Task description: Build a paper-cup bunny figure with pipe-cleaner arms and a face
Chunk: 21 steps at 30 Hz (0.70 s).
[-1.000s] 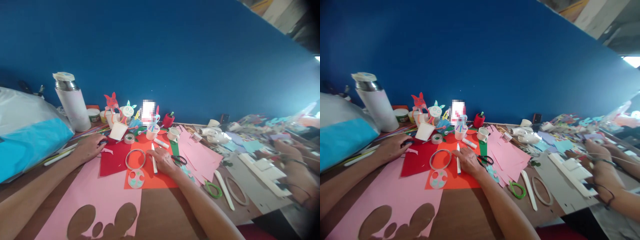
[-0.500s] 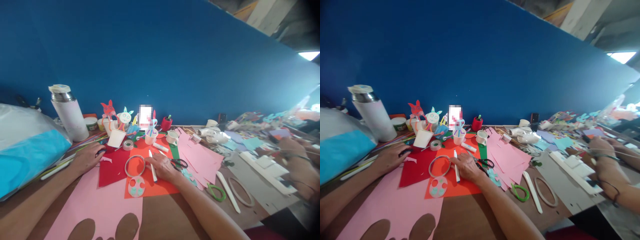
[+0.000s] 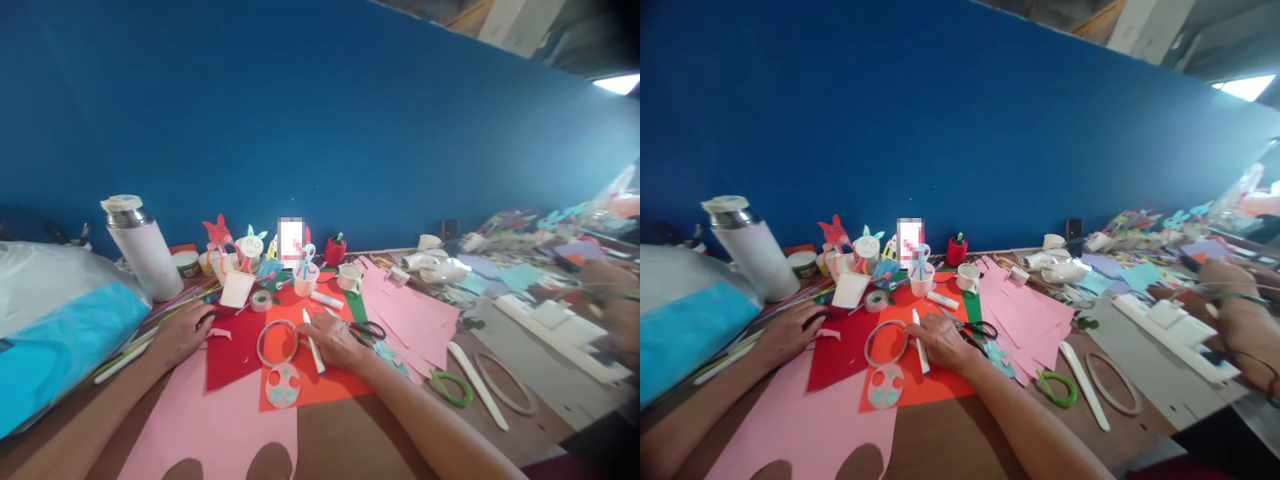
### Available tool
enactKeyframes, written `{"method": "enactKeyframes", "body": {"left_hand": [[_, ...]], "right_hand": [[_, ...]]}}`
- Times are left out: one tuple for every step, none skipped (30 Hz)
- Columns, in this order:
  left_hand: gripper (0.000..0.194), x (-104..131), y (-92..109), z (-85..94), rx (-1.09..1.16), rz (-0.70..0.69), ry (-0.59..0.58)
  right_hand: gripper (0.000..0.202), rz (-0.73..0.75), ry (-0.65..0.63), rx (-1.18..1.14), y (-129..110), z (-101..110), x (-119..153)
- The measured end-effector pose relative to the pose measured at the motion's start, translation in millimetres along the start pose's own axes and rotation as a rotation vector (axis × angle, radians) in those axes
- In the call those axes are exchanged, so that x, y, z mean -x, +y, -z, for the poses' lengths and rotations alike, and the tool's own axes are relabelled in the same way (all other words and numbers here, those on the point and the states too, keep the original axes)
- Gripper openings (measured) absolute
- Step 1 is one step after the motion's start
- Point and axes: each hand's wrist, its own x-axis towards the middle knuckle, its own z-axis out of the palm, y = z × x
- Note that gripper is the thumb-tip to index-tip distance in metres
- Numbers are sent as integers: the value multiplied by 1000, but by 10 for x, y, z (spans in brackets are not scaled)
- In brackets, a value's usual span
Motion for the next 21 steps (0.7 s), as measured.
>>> {"method": "enactKeyframes", "body": {"left_hand": [[28,0,6,6,-7,-5,7],[28,0,11,11,-11,-11,9],[28,-1,15,17,-11,-16,7],[27,-3,19,22,-10,-20,2],[27,-5,21,28,-6,-25,-2],[26,-7,23,33,-3,-28,-1],[26,-8,23,36,0,-32,5],[25,-8,22,38,1,-33,17],[25,-7,19,37,-3,-33,35],[24,-5,13,33,-9,-32,59],[23,-1,6,27,-17,-29,88],[22,3,-2,19,-24,-25,115],[22,6,-10,11,-29,-20,146],[21,9,-18,3,-34,-13,177],[20,8,-23,-2,-40,-16,199],[20,5,-26,-5,-51,-12,239],[19,-1,-27,-5,-77,-29,260],[19,-11,-27,-5,-105,-72,281],[19,-22,-29,-5,-121,-103,315],[19,-32,-34,-10,-119,-138,352],[19,-40,-45,-20,-98,-156,350]], "right_hand": [[18,3,-1,1,-2,9,-3],[18,8,-3,3,-2,18,-6],[18,12,-4,8,-3,26,-8],[18,16,-3,14,-2,31,-9],[17,19,1,20,-2,33,-9],[17,20,5,25,-1,33,-8],[17,21,9,29,1,31,-7],[17,21,12,30,2,28,-6],[17,22,13,30,5,25,-6],[18,23,17,30,8,23,-6],[18,25,22,30,12,22,-8],[17,29,29,31,16,21,-9],[17,34,35,32,20,20,-11],[17,41,41,33,22,18,-11],[17,52,43,36,21,15,-10],[17,65,40,35,18,9,-8],[17,81,29,40,13,1,-5],[17,104,18,46,7,-9,-1],[18,124,10,52,1,-21,2],[18,156,-10,55,-3,-33,5],[19,171,-23,58,-4,-44,6]]}}
